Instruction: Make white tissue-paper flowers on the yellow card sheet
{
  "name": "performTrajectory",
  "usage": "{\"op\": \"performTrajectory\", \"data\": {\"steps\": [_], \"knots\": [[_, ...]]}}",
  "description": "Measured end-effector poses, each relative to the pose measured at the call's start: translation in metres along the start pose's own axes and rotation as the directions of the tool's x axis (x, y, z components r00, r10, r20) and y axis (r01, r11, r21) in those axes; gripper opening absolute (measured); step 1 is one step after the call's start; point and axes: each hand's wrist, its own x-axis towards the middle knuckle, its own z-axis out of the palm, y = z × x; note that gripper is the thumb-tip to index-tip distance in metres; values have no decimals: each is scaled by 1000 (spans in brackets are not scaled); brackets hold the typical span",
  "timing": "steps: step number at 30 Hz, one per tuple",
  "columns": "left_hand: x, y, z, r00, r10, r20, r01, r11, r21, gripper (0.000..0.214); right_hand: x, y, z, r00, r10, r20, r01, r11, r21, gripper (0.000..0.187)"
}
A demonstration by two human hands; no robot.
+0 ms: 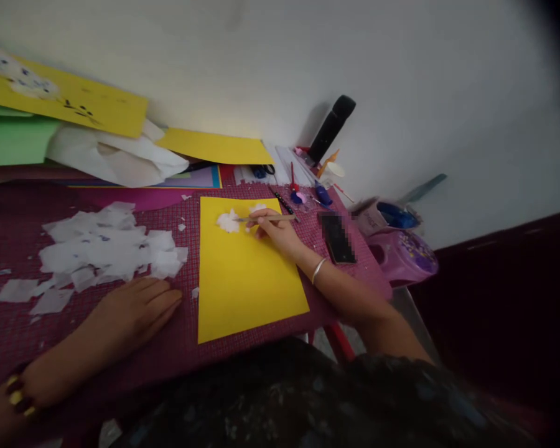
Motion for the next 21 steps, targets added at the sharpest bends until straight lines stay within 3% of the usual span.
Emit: {"op": "performTrajectory", "data": {"steps": [3, 7, 12, 16, 21], "knots": [[7, 14, 2, 998, 60, -31, -56, 992, 110, 35, 6, 5, -6, 1000, -1, 11, 0, 1000, 21, 31], [17, 20, 1, 1000, 17, -11, -15, 991, 134, 30, 8, 9, -10, 1000, 3, -15, -2, 996, 88, 31], [50, 9, -8, 1000, -27, 13, 25, 994, 104, 28, 1, 6, -5, 998, -54, 23, 51, 991, 121, 26], [76, -5, -2, 1000, -15, 23, 13, 996, 85, 28, -4, 1, 1, 993, -91, 76, 85, 994, 69, 20], [72, -12, 15, 997, -79, -23, 79, 997, -3, 19, -4, 3, 5, 994, -97, 55, 98, 995, -4, 17]]}}
